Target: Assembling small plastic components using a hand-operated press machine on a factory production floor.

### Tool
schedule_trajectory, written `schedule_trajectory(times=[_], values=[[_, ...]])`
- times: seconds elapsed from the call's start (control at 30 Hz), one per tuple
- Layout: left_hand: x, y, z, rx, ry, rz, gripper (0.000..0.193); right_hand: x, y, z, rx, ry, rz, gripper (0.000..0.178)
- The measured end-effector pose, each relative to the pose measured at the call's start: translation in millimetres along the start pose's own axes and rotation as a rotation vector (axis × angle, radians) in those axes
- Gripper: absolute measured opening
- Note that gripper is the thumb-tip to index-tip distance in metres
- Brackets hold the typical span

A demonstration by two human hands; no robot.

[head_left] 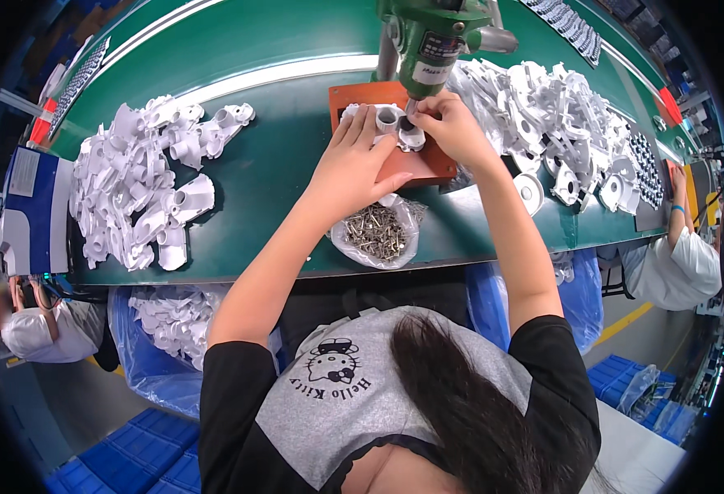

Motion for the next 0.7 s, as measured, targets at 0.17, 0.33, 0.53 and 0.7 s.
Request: schedule_trajectory(times=[0.17, 0.33, 0.53, 0.7], values=[[1, -1, -4, -0.018, 0.009, 0.028, 0.062, 6, 10, -6, 0.046, -0.028, -0.224, 0.021], [1, 5, -6, -0.024, -0.082, -0.035, 0.064, 5, 25, -13, -0.127, -0.193, -0.407, 0.032], [0, 4, -4, -0.031, -0.060, -0.077, 0.060, 16, 77, -68, -0.403, -0.200, -0.392, 0.018], [1, 6, -6, -0.038, -0.077, -0.036, 0.060, 79, 79, -125, -0.408, 0.262, -0.456, 0.016]])
Point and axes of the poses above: each hand's wrist, its own z-axis towards the middle knuckle, its own x-axis out of the palm, y = z × x, the point moved 9 cm from there along z, towards the middle knuckle, and after that the axes turned 7 degrees about z, right-handed, at the moved point
